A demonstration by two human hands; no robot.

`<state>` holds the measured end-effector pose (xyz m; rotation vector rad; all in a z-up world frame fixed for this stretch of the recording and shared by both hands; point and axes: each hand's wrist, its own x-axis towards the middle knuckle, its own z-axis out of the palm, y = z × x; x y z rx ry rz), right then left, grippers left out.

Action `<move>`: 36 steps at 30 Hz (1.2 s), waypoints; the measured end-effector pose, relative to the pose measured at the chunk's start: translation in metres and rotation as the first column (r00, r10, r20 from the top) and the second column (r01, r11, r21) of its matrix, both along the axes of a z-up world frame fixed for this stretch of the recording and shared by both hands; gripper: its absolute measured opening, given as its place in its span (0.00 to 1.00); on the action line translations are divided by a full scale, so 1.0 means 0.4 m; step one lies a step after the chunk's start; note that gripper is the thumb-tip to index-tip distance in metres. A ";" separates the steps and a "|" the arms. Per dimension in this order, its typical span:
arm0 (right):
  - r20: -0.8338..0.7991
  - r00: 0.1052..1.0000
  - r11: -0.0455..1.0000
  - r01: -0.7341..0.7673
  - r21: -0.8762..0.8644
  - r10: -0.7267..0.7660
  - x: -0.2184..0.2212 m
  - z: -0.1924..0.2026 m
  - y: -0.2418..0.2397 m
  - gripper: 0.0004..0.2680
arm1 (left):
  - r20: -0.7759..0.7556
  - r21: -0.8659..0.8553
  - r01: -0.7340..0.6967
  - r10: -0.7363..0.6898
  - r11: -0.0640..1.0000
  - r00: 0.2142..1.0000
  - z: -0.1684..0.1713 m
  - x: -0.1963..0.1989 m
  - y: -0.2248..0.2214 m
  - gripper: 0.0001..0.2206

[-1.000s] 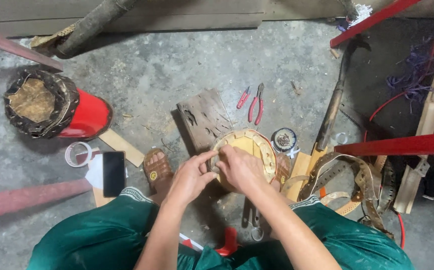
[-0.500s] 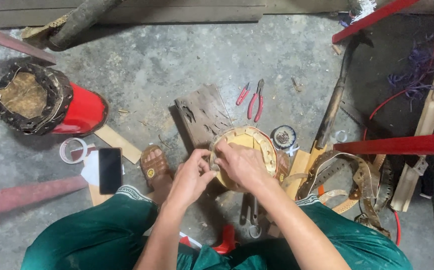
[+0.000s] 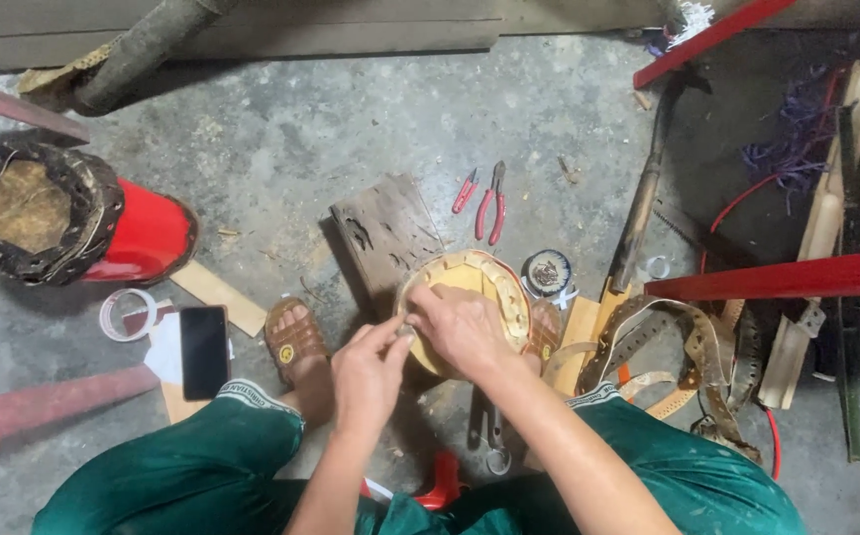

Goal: Stretching a leather skin over a drum frame and securing it with nails using a hammer and pliers.

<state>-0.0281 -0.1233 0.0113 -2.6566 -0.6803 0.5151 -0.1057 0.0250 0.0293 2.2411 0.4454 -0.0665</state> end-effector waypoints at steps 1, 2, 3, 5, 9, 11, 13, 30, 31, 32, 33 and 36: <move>0.049 0.999 1.000 -0.003 0.001 0.003 -0.003 -0.002 0.000 0.08 | -0.071 -0.081 -0.066 0.060 0.994 0.996 0.005 0.004 0.003 0.14; 0.098 0.995 1.000 -0.006 0.002 0.005 -0.005 -0.004 -0.001 0.08 | -0.147 -0.157 -0.137 0.114 0.978 0.983 0.010 0.008 0.005 0.13; 0.098 0.995 1.000 0.002 0.000 -0.002 -0.008 -0.008 -0.005 0.08 | -0.147 -0.159 -0.129 0.106 0.979 0.983 0.003 0.013 0.004 0.13; 0.104 0.995 1.000 0.008 0.022 -0.011 -0.019 -0.016 -0.013 0.07 | -0.326 -0.257 -0.271 0.181 0.928 0.928 -0.010 0.018 0.000 0.10; -0.123 0.990 0.980 0.085 0.179 -0.064 0.029 0.029 -0.057 0.05 | -0.299 -0.314 -0.299 0.205 0.901 0.932 -0.056 0.012 -0.009 0.10; 0.159 0.953 0.938 0.206 0.279 -0.256 0.067 0.000 -0.107 0.05 | -0.327 -0.416 -0.349 0.220 0.840 0.919 -0.062 0.006 -0.005 0.09; 0.188 0.953 0.944 0.180 0.277 -0.237 0.115 -0.045 -0.132 0.07 | -0.325 -0.447 -0.371 0.239 0.814 0.915 -0.096 0.002 -0.011 0.10; -0.351 0.936 0.996 -0.057 -0.069 0.029 0.227 -0.042 -0.078 0.10 | -0.409 -0.033 0.467 -0.438 0.884 0.801 0.123 0.143 0.022 0.33; -0.327 0.945 0.996 -0.059 -0.065 0.035 0.224 -0.043 -0.078 0.10 | -0.443 -0.005 0.546 -0.491 0.838 0.750 0.105 0.153 0.029 0.33; -0.302 0.952 0.996 -0.061 -0.062 0.040 0.222 -0.042 -0.080 0.11 | -0.479 0.019 0.620 -0.537 0.784 0.694 0.089 0.163 0.034 0.34; -0.298 0.954 0.997 -0.058 -0.058 0.038 0.219 -0.044 -0.077 0.11 | -0.478 0.025 0.623 -0.538 0.782 0.694 0.077 0.167 0.037 0.34; -0.248 0.968 0.998 -0.041 -0.049 0.027 0.217 -0.047 -0.079 0.11 | -0.518 0.080 0.688 -0.559 0.722 0.647 0.062 0.186 0.038 0.34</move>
